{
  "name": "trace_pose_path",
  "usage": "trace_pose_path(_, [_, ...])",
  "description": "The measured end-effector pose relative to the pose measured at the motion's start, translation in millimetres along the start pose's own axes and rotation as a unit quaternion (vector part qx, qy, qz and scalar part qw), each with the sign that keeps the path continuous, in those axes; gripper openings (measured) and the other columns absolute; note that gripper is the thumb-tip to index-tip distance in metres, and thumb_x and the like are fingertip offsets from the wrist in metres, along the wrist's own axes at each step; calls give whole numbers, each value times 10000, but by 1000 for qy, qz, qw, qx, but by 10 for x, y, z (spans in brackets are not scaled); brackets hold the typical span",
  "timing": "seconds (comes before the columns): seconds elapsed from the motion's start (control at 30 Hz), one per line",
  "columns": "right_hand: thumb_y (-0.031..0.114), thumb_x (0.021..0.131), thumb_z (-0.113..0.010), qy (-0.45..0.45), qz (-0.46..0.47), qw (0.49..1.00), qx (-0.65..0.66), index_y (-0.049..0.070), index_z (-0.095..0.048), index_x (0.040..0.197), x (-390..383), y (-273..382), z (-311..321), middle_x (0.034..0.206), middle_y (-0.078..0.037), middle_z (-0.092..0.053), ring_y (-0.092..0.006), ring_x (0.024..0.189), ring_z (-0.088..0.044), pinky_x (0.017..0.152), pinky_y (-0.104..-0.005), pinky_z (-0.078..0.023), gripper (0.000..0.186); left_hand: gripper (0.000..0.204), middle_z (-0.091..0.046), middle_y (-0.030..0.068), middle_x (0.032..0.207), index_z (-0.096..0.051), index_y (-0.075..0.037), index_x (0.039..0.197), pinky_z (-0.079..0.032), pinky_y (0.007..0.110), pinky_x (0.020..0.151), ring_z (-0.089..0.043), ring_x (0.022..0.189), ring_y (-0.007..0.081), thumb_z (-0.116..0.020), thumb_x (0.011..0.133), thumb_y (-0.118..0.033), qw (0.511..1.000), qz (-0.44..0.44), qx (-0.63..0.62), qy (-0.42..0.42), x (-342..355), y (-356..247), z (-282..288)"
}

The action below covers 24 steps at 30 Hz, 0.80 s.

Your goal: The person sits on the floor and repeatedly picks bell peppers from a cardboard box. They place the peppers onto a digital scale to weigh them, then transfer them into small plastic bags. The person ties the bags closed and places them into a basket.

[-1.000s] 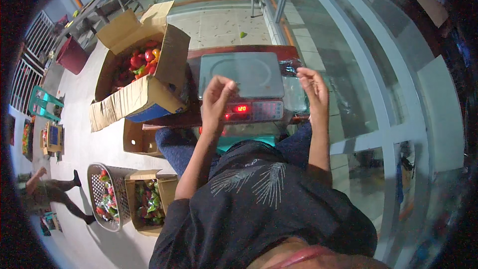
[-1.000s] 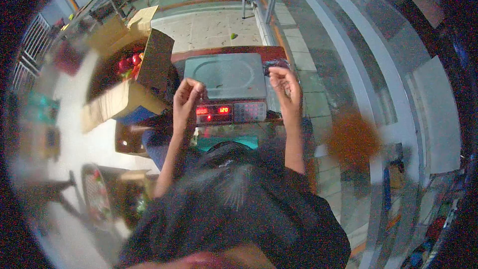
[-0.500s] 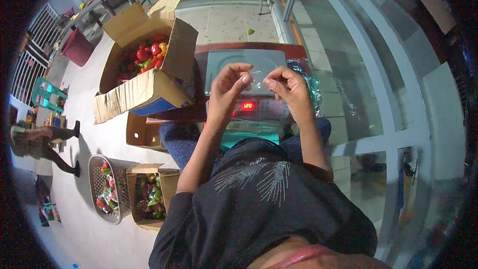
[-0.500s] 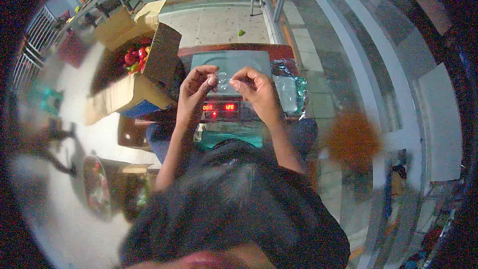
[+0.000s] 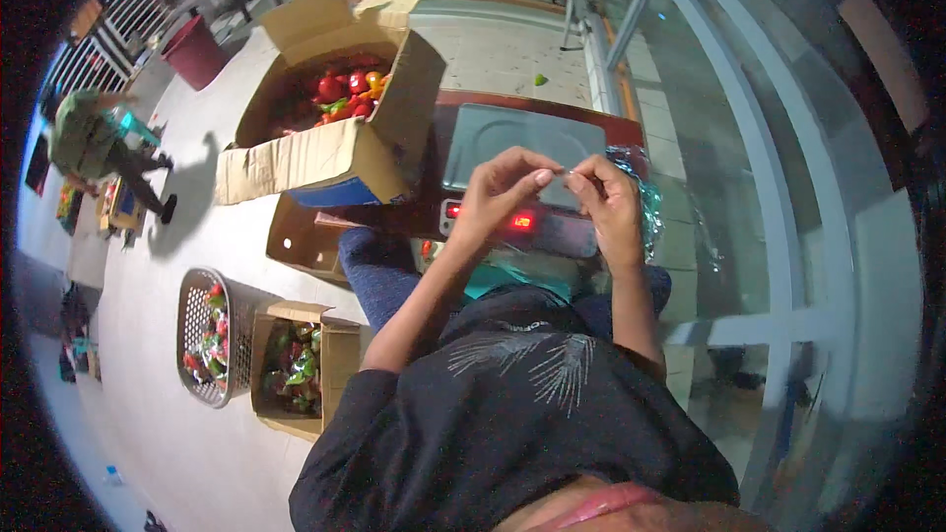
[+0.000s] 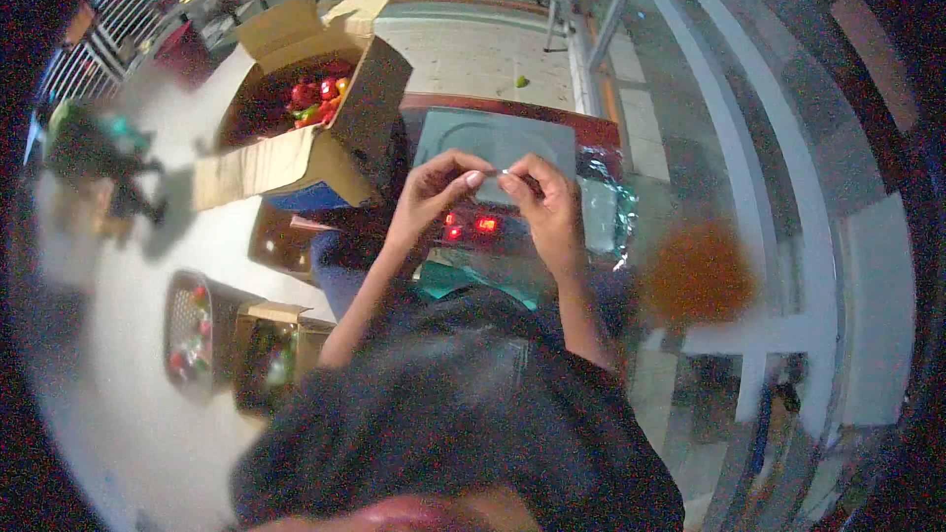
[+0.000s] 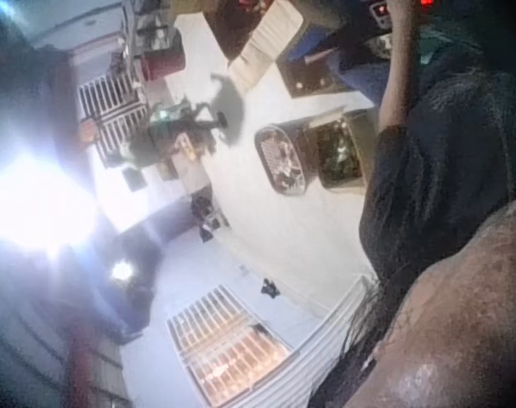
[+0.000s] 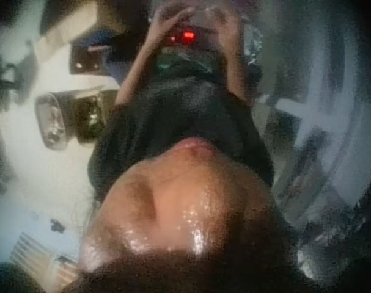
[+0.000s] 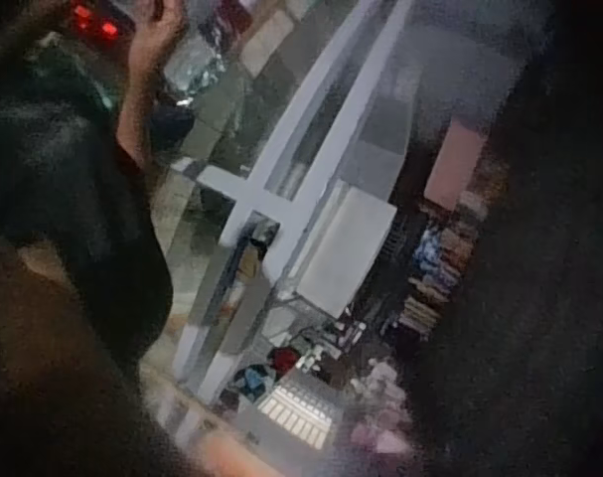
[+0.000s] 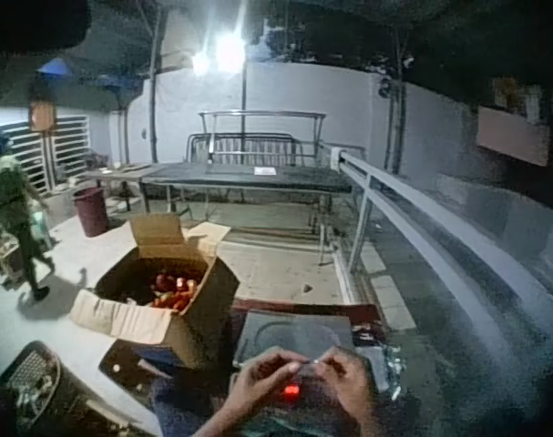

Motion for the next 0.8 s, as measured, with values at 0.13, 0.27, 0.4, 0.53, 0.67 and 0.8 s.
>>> trace_pose_path(0.13, [170,889,-609,1,18,999,-32,27,-576,847,-29,2,-28,697,22,-500,-42,659,-442,579,-211,-367,153,163,-553,-41,761,-599,-39,893,-395,183,577,-493,664,19,-624,896,-200,999,5,-32,1,3,16,16])
trace_pose_path(0.27, [121,841,-670,-6,4,999,46,60,-592,1014,-49,58,-78,773,44,-503,-40,696,-448,627,-188,-377,199,170,-546,-45,739,-585,-43,863,-371,182,560,-474,648,17,-627,896,-204,999,-25,-23,-11,-2,28,29])
trace_pose_path(0.4, [74,807,-675,-35,74,996,21,62,-597,1022,-36,84,-77,848,1,-541,-79,754,-501,692,-222,-422,229,156,-548,-41,750,-583,-44,858,-379,185,582,-479,663,23,-622,897,-190,999,-8,-28,-36,-18,-18,15])
trace_pose_path(0.53, [40,771,-671,-57,157,984,-58,56,-609,1018,4,259,-51,920,-58,-575,-150,842,-560,757,-279,-459,255,142,-540,-32,718,-586,-33,833,-392,198,592,-477,658,41,-641,875,-157,997,-14,-38,-73,-51,-88,1])
trace_pose_path(0.67, [28,765,-664,-61,195,973,-110,52,-635,961,10,342,-15,931,-82,-584,-195,883,-577,789,-295,-464,200,139,-537,-33,723,-584,-33,828,-389,196,588,-472,655,37,-642,873,-152,997,-12,-39,-68,-51,-114,-30])
trace_pose_path(0.8, [22,754,-670,-63,201,968,-135,53,-646,895,5,362,-20,901,-82,-575,-212,865,-576,769,-302,-458,146,139,-534,-32,726,-581,-33,821,-385,197,585,-471,657,34,-645,870,-146,997,-19,-26,-68,-62,-125,-52])
Point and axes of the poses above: each hand's wrist, its own x-axis towards the middle knuckle, its own z-axis out of the back of the hand, y = z × x, the point moved 2 cm from there along x, towards the middle knuckle
